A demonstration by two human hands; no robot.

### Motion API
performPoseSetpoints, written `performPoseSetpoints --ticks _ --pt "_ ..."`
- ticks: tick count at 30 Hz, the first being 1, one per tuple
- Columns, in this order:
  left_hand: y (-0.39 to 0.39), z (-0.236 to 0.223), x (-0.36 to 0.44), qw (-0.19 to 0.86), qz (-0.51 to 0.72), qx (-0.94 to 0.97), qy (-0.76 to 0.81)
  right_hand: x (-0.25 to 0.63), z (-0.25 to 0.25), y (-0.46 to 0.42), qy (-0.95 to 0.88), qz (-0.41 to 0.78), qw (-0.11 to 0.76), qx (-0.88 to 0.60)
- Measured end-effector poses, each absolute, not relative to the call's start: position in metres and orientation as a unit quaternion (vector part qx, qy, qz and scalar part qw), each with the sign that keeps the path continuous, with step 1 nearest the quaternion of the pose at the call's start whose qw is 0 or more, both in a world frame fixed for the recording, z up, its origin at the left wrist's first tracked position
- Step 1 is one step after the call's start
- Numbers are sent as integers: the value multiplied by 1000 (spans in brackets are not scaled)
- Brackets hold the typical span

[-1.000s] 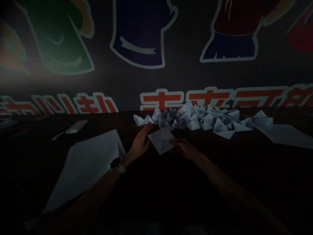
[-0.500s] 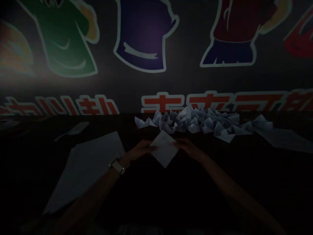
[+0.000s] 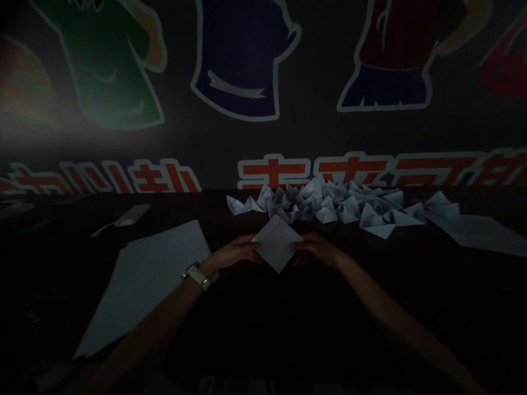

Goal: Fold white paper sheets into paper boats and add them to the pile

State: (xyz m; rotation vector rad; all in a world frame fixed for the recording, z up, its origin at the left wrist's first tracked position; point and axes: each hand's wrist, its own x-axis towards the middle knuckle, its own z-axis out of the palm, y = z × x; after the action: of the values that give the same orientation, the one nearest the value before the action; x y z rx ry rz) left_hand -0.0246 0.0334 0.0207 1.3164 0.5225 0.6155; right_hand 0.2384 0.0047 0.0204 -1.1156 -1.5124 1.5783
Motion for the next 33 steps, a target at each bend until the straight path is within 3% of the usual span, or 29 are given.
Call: performPoseSetpoints --ticks 10,19,28,33 --pt "41 17 -28 748 279 558 227 235 12 12 -496 649 392 -424" --pt "39 15 -30 716 315 587 208 238 12 9 -531 625 421 -386" --pt "26 11 -2 699 396 547 235 215 7 5 -567 462 548 -406" --pt "15 0 14 645 376 597 295 203 6 -3 -646 388 517 -405"
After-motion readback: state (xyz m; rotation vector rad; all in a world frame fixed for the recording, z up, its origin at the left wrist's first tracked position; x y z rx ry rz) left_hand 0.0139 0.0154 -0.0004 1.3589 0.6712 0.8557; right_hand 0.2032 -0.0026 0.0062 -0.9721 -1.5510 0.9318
